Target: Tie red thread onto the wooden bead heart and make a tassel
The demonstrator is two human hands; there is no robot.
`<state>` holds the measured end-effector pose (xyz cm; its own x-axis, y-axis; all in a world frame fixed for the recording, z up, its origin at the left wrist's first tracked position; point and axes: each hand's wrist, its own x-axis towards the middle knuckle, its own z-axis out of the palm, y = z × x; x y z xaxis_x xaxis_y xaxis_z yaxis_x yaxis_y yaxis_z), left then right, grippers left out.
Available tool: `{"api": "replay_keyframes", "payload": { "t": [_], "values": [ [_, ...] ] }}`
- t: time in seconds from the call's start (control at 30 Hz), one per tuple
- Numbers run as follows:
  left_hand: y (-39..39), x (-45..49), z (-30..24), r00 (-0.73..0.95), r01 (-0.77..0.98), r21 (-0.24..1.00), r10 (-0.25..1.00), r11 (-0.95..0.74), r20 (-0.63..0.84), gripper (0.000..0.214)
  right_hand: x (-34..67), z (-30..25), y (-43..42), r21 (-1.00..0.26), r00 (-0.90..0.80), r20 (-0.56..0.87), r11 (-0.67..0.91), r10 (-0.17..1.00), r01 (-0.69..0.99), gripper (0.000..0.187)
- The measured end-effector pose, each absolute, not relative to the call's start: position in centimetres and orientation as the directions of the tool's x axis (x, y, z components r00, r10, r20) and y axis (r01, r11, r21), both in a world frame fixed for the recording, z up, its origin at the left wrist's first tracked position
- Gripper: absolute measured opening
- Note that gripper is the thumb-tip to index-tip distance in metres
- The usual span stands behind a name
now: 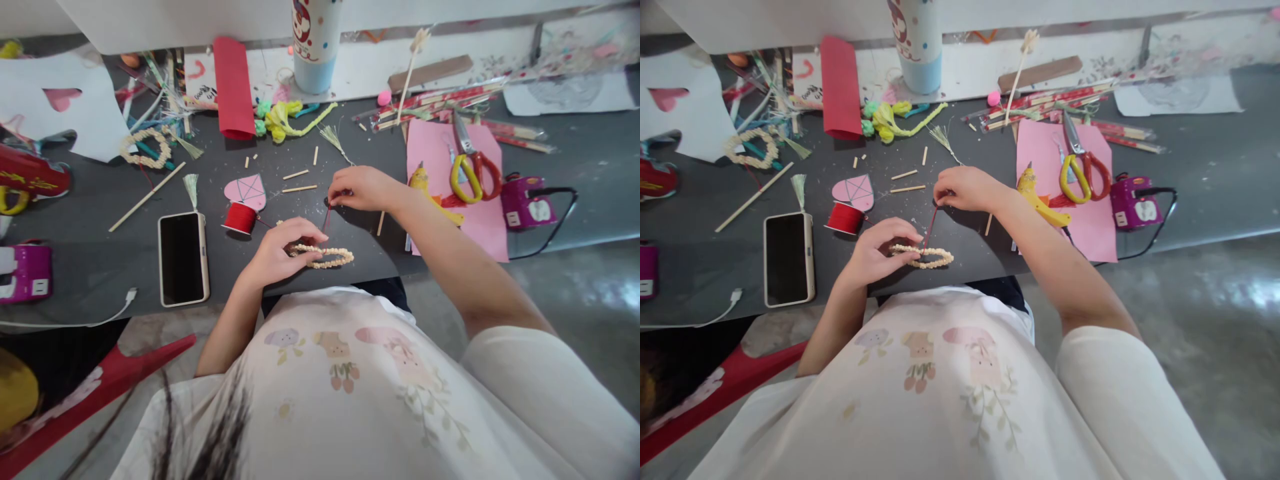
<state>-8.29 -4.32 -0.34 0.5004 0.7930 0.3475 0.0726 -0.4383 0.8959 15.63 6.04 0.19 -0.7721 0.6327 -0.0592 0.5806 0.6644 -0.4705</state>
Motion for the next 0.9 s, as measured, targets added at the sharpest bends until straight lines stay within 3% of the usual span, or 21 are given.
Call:
{"api": "replay_keyframes", "payload": {
  "t": [0.27, 0.47, 0.7, 0.8, 0.9],
  "values": [
    [-4.2, -8.3, 0.0, 0.541, 0.080, 0.861, 0.747, -0.503, 0.386, 0.024, 15.9, 0.0, 6.1, -0.508, -0.781, -0.015, 0.668, 0.624, 0.543, 0.017],
    [-4.4, -8.2, -0.1, 0.577, 0.032, 0.887, 0.733, -0.461, 0.360, 0.020, 15.7, 0.0, 5.8, -0.519, -0.761, -0.026, 0.642, 0.648, 0.564, 0.017],
    [-4.4, -8.2, -0.4, 0.556, 0.033, 0.889, 0.747, -0.457, 0.363, 0.020, 17.7, 3.1, 2.8, -0.597, -0.497, -0.016, 0.390, 0.868, 0.701, 0.024],
    [-4.3, -8.3, -0.4, 0.559, 0.031, 0.888, 0.745, -0.459, 0.365, 0.021, 18.4, 3.6, 0.2, -0.700, -0.438, -0.103, 0.248, 0.893, 0.670, 0.025],
    [-4.3, -8.3, -0.4, 0.565, 0.036, 0.884, 0.739, -0.466, 0.366, 0.020, 17.9, 3.4, -1.7, -0.667, -0.447, -0.118, 0.262, 0.887, 0.697, 0.023]
  ]
}}
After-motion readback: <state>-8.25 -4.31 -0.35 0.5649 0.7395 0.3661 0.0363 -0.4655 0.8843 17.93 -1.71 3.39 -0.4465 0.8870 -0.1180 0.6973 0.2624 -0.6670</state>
